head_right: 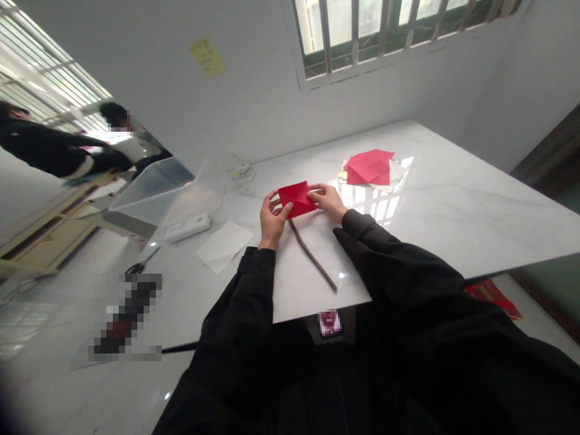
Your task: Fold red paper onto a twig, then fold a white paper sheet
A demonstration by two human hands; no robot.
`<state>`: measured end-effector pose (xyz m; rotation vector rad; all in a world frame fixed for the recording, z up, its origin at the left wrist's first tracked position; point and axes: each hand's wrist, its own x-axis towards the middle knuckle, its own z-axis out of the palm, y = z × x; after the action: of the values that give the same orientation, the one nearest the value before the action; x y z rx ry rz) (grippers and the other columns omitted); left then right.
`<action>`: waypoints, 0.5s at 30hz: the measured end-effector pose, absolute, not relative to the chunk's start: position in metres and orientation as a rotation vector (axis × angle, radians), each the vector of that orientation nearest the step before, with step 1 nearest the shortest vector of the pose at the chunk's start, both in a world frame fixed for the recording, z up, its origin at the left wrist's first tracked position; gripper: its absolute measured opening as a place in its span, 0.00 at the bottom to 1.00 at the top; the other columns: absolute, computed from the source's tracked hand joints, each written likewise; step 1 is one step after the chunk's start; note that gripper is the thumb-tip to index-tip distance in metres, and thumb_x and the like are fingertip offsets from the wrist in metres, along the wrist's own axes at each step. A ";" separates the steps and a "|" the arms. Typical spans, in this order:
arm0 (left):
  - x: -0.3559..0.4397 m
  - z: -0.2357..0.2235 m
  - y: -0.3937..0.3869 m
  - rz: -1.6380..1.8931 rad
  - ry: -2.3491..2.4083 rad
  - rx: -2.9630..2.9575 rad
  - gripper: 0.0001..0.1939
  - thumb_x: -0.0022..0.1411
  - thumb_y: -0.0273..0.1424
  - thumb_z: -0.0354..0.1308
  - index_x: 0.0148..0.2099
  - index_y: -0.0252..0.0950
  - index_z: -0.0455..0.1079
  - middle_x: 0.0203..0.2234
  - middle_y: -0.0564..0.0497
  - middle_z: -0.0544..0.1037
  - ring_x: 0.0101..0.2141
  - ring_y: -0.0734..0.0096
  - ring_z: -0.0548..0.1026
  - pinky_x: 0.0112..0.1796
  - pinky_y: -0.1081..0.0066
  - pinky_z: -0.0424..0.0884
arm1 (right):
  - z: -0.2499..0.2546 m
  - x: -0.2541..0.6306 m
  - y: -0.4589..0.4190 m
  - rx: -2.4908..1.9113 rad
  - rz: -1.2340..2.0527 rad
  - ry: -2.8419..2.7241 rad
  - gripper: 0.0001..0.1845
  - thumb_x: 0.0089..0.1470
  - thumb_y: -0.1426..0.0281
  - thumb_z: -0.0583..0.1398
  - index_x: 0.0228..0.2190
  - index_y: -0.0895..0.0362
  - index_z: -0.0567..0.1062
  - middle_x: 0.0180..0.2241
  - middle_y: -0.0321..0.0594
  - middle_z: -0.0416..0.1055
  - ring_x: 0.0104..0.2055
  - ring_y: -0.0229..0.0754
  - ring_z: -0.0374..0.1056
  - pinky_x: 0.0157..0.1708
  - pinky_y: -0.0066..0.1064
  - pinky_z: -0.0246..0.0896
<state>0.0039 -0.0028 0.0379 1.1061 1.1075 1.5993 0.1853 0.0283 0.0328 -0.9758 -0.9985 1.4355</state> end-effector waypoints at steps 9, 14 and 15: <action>0.001 0.035 0.000 1.503 1.084 1.047 0.33 0.49 0.31 0.78 0.58 0.40 0.76 0.40 0.47 0.83 0.35 0.67 0.80 0.33 0.74 0.74 | 0.036 0.187 0.032 -0.936 1.076 -1.166 0.14 0.50 0.65 0.71 0.32 0.54 0.72 0.32 0.35 0.76 0.38 0.40 0.73 0.38 0.29 0.72; 0.005 0.042 -0.007 1.454 1.082 1.013 0.37 0.49 0.32 0.79 0.61 0.43 0.74 0.43 0.45 0.83 0.33 0.68 0.80 0.30 0.75 0.71 | 0.043 0.186 0.027 -0.886 1.046 -1.208 0.11 0.53 0.64 0.70 0.36 0.53 0.76 0.36 0.38 0.77 0.40 0.42 0.74 0.43 0.33 0.73; 0.006 0.043 -0.009 1.455 1.081 1.004 0.38 0.49 0.32 0.79 0.62 0.44 0.73 0.44 0.45 0.82 0.34 0.67 0.81 0.31 0.75 0.71 | 0.044 0.186 0.026 -0.865 1.040 -1.224 0.10 0.53 0.64 0.70 0.36 0.53 0.77 0.37 0.39 0.77 0.41 0.42 0.74 0.44 0.33 0.73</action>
<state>0.0055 -0.0086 0.0434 1.0042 1.0812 1.4545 0.1859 0.0262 0.0441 -0.8649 -1.2236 1.0399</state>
